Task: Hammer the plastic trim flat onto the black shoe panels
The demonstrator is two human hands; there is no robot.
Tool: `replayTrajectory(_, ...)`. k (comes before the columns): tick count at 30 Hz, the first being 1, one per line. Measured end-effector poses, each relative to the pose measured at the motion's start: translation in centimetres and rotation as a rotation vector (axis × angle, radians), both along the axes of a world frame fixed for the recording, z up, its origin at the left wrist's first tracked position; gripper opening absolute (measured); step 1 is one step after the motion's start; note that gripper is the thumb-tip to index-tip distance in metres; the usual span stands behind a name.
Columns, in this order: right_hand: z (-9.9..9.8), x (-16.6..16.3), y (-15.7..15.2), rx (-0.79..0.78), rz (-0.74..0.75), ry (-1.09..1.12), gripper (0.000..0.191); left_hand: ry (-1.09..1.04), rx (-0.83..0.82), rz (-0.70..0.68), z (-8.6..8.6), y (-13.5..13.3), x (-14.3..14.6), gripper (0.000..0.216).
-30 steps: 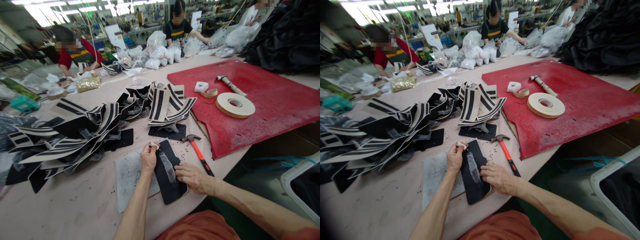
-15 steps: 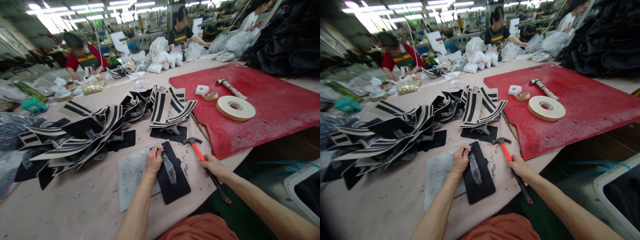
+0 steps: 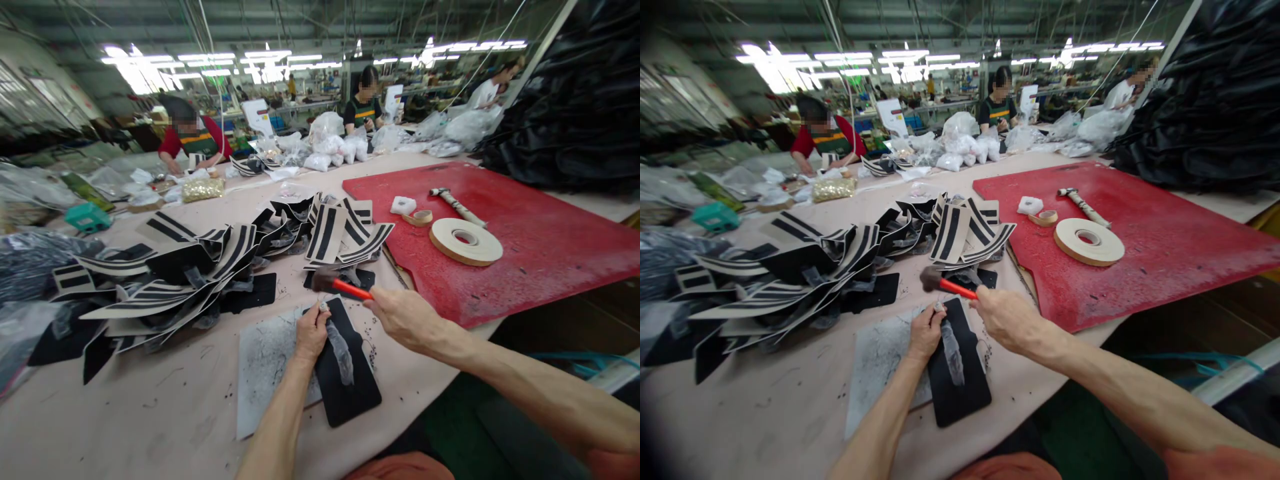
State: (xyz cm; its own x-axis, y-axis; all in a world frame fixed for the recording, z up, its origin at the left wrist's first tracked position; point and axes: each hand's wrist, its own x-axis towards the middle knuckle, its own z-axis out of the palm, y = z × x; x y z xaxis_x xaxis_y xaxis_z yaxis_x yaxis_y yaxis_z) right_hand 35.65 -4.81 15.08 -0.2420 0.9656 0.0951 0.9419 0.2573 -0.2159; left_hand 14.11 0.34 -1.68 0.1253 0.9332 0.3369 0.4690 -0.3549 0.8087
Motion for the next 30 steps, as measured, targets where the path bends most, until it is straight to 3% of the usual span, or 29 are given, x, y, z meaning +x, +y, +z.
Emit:
replayTrajectory(3,1.7,-0.5,0.3,0.311,-0.183,0.251,0.035,-0.033,0.003,-0.019,-0.1,0.0,-0.1,0.017)
replayTrajectory(5,0.9,-1.0,0.0,0.363,-0.195,0.315,0.037,-0.037,0.007,-0.016,-0.1,0.0,-0.1,0.017)
replayTrajectory(8,-1.8,-1.0,-0.9,0.065,-0.004,0.107,0.027,0.001,-0.007,-0.011,-0.2,0.0,-0.1,0.016)
replayTrajectory(10,-3.4,-0.3,-1.3,-0.129,0.047,-0.018,0.023,0.015,-0.009,-0.012,-0.2,-0.1,-0.1,0.015)
replayTrajectory(16,-9.0,4.0,-2.3,-0.328,-0.21,0.143,0.037,-0.063,-0.009,-0.036,0.1,-0.1,0.0,0.016)
replayTrajectory(19,-12.5,5.8,-3.2,-0.364,-0.347,0.063,0.038,-0.067,-0.023,-0.031,0.2,-0.2,0.0,0.015)
replayTrajectory(21,-13.6,5.7,-3.6,-0.302,-0.39,-0.01,0.029,-0.071,-0.022,-0.018,0.2,-0.2,0.0,0.014)
replayTrajectory(23,-13.5,4.1,-3.8,-0.145,-0.322,0.005,0.028,-0.075,-0.02,-0.001,0.2,-0.3,-0.1,0.014)
replayTrajectory(26,-12.3,-0.3,-3.4,0.058,0.058,0.148,0.046,-0.085,-0.041,0.029,0.5,-0.3,0.0,0.013)
replayTrajectory(28,-12.1,-3.3,-3.0,0.046,0.337,0.218,0.051,-0.107,-0.076,0.066,0.8,-0.2,0.1,0.014)
replayTrajectory(30,-12.8,-5.6,-2.6,0.015,0.476,0.228,0.045,-0.189,-0.145,0.14,1.1,0.2,0.3,0.019)
